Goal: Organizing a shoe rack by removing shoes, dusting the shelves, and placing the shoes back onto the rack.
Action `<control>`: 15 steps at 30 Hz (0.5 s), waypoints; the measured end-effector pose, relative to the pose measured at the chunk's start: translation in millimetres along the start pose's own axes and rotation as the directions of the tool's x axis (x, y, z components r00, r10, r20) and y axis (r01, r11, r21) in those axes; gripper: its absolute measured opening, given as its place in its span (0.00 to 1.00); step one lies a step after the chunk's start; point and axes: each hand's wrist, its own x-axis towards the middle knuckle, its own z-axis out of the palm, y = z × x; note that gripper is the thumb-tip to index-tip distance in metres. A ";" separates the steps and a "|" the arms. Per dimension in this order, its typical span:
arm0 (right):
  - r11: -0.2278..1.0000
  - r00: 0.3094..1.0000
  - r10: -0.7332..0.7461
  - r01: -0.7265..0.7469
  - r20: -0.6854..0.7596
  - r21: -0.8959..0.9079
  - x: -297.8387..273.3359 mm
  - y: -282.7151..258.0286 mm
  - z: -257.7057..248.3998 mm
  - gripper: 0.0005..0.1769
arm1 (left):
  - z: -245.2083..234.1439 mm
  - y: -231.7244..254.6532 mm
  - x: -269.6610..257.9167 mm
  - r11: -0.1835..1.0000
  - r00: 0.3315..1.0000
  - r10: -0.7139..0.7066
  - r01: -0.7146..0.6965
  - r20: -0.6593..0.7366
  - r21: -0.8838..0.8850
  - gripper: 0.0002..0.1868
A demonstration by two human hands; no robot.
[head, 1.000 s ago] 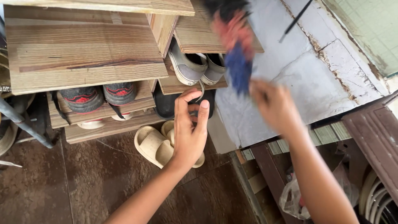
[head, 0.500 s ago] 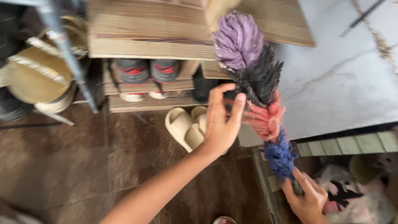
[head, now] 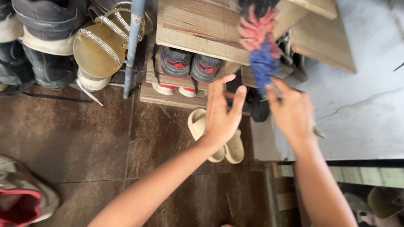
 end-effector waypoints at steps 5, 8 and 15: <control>0.999 0.996 -0.012 0.008 0.091 0.053 9.6 -45.0 0.7 0.16 | -25.4 -0.6 7.5 0.992 0.992 0.108 -0.112 -0.072 -0.053 0.25; 0.997 0.987 -0.027 0.016 0.159 0.071 15.6 -49.1 -5.4 0.17 | -41.2 -1.2 7.9 0.996 0.991 0.088 -0.088 -0.105 -0.002 0.24; 0.997 0.996 0.078 -0.078 0.051 -0.007 67.7 -29.7 21.9 0.15 | -80.5 2.7 5.2 0.998 0.996 -0.014 0.019 -0.092 0.055 0.25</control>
